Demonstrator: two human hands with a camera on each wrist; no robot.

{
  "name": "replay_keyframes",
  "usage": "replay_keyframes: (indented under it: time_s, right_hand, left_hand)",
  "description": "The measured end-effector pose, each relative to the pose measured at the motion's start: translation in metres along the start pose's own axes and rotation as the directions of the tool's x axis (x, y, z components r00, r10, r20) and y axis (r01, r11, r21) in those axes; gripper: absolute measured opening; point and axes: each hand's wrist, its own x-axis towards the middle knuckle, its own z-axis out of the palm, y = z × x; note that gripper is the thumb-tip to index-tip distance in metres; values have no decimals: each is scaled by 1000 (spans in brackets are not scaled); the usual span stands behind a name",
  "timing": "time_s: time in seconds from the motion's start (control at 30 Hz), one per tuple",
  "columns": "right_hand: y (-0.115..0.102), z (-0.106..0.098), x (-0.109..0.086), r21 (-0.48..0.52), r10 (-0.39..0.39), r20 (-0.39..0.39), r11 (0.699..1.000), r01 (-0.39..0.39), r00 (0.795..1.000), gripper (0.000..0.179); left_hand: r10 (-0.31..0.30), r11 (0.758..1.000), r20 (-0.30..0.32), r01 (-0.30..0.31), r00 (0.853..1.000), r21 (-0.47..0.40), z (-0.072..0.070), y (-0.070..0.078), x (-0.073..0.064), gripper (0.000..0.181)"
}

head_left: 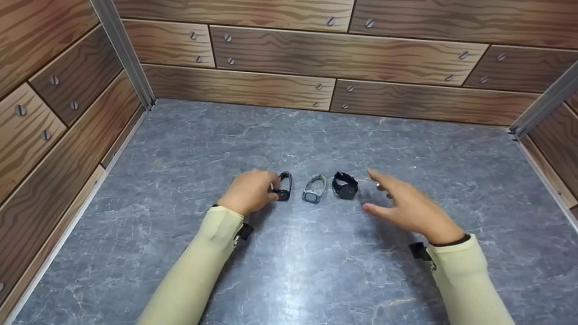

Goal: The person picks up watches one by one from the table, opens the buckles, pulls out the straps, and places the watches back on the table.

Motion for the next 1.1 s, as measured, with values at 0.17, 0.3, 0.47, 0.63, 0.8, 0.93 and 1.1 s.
replay_keyframes:
  time_s: [0.17, 0.3, 0.47, 0.63, 0.8, 0.93, 1.1]
  right_hand:
    - [0, 1, 0, 14, 4, 15, 1000, -4, 1000, 89]
    - [1, 1, -1, 16, 9, 28, 1000, -10, 1000, 86]
    - [2, 0, -1, 12, 11, 29, 1000, -11, 1000, 82]
    - [3, 0, -1, 15, -2, 17, 1000, 2, 1000, 82]
    - [3, -1, -1, -5, -10, 7, 1000, 10, 1000, 82]
    - [3, -1, -1, -11, -4, 13, 1000, 4, 1000, 81]
    - [3, 0, -1, -17, 11, 20, 1000, -11, 1000, 80]
  left_hand:
    - [-7, 1000, -2, 8, 1000, 11, 4, -3, 2, 15]
    - [5, 1000, -14, -5, 1000, 28, 6, -4, 3, 12]
    - [25, 999, -42, -23, 999, 49, 8, -5, 6, 10]
    - [24, 999, -49, -22, 999, 49, 9, -5, 6, 9]
    - [40, 998, -69, -36, 997, 54, 10, -5, 5, 8]
    - [56, 996, -88, -51, 995, 67, 10, -5, 5, 11]
    - [44, 997, -78, -38, 996, 70, 11, -5, 5, 11]
